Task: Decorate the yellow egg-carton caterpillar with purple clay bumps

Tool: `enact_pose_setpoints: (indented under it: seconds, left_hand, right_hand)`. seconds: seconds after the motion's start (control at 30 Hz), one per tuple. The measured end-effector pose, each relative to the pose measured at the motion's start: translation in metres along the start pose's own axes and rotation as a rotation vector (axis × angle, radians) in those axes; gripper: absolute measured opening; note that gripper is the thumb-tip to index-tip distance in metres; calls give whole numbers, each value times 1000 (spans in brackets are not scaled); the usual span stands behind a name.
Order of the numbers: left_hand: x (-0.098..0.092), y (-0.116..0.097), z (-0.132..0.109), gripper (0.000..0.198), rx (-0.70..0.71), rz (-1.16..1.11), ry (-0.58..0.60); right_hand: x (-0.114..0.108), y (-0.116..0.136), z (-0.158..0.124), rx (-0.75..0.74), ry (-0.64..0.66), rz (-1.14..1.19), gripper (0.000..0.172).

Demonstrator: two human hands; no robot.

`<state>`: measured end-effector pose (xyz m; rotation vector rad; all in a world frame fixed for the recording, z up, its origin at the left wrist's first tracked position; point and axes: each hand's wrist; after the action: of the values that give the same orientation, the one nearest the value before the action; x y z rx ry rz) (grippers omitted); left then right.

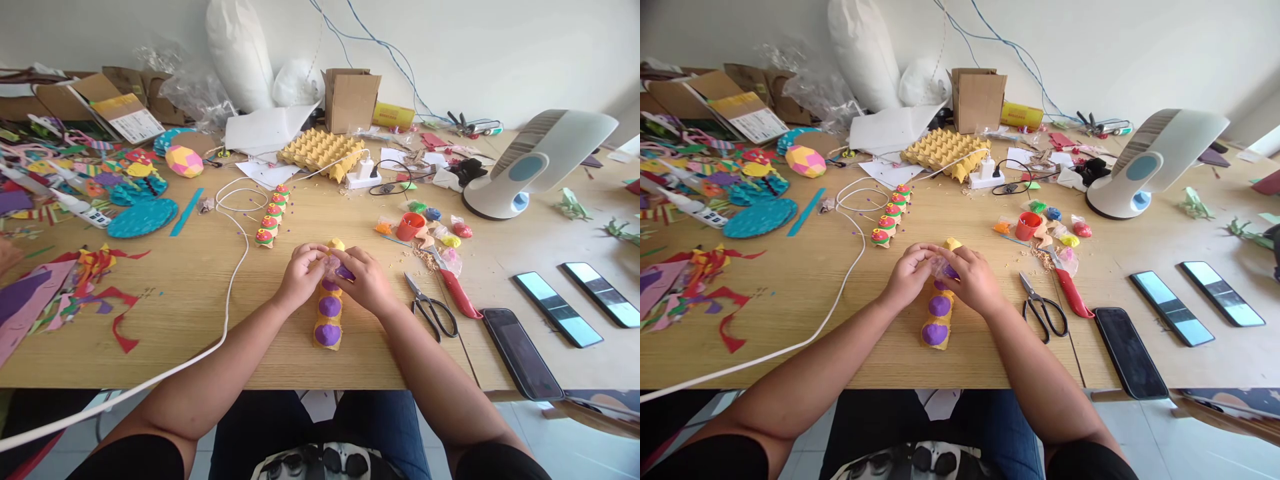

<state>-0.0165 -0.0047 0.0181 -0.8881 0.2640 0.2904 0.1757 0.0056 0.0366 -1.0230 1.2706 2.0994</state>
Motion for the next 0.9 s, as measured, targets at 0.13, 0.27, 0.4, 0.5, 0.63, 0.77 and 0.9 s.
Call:
enact_pose_setpoints:
  seconds: [0.13, 0.27, 0.4, 0.5, 0.63, 0.77, 0.9]
  left_hand:
    - [-3, -5, 2, 11, 66, 48, -51]
    - [-5, -5, 5, 6, 96, 80, -3]
    - [-5, 3, 5, 12, 156, 112, 92]
    - [-5, 6, 6, 15, 187, 134, 108]
    - [-5, 4, 6, 18, 249, 154, 86]
    - [-6, 2, 6, 17, 290, 149, 46]
    - [-7, -3, 5, 15, 275, 106, 52]
  right_hand:
    - [3, -1, 1, 22, -17, 21, 57]
    - [2, -2, 0, 52, -20, 31, 67]
    - [0, -2, 0, 54, -11, 84, 75]
    - [1, -3, 0, 20, -12, 171, 78]
    - [4, -3, 0, -3, -17, 298, 84]
    - [4, 2, -2, 5, 41, 399, 86]
    - [0, 6, -4, -5, 85, 475, 81]
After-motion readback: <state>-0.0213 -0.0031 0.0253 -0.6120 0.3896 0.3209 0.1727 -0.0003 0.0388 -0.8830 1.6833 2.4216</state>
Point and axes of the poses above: each hand's wrist, its own z-axis towards the middle knuckle, its own x-axis out of the palm, y = z × x, and after that the axes turned 15 degrees about x, right-handed
